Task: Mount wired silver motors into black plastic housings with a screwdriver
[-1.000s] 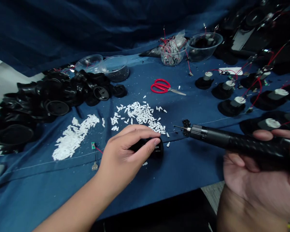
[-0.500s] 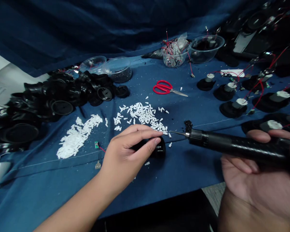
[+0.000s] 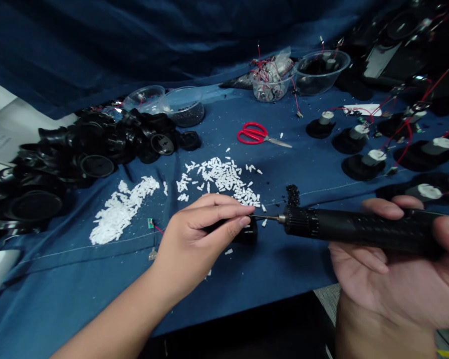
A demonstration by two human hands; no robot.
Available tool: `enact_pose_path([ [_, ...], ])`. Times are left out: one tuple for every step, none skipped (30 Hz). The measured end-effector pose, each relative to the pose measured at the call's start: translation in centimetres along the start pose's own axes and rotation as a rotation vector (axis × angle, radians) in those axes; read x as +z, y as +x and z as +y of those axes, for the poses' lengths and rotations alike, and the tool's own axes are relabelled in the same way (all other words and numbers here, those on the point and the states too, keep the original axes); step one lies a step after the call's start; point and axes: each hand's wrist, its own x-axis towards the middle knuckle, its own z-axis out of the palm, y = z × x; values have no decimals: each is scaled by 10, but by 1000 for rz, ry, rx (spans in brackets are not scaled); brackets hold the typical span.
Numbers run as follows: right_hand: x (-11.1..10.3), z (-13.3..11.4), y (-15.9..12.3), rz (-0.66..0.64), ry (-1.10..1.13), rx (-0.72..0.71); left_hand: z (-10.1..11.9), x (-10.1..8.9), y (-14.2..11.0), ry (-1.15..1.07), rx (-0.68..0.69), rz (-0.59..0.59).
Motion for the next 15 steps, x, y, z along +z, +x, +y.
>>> enact_pose_path([
  [-1, 0, 1, -3, 7, -1, 0, 0, 0, -3, 0, 0],
  [-1, 1, 2, -1, 13, -8, 0, 0, 0, -5, -1, 0],
  [-1, 1, 2, 3, 16, -18, 0, 0, 0, -6, -1, 0],
  [0, 2, 3, 6, 14, -28, 0, 0, 1, -5, -1, -1],
  [0, 3, 2, 9, 10, -34, 0, 0, 1, -4, -1, -3],
  [1, 3, 2, 9, 6, -40, 0, 0, 1, -2, -2, -6],
  [1, 4, 1, 8, 1, -49, 0, 0, 1, 1, -2, -8],
  [1, 4, 0, 6, -5, -59, -1, 0, 1, 2, -3, -10],
  [1, 4, -1, 4, -13, -63, -1, 0, 0, 5, -2, -14],
  [1, 4, -2, 2, -24, -60, -1, 0, 0, 11, 4, -19],
  [1, 3, -3, -6, -32, -47, -1, -1, 0, 28, 16, -29],
  [2, 2, -3, -11, -38, -34, -2, -2, -1, 61, 39, -45],
  [2, 2, -4, -9, -42, -26, -2, -3, -1, 115, 68, -68],
  [4, 1, -5, -2, -47, -25, -3, -4, -1, 191, 107, -97],
  [5, 1, -6, 15, -55, -39, -4, -6, -1, 284, 151, -130],
])
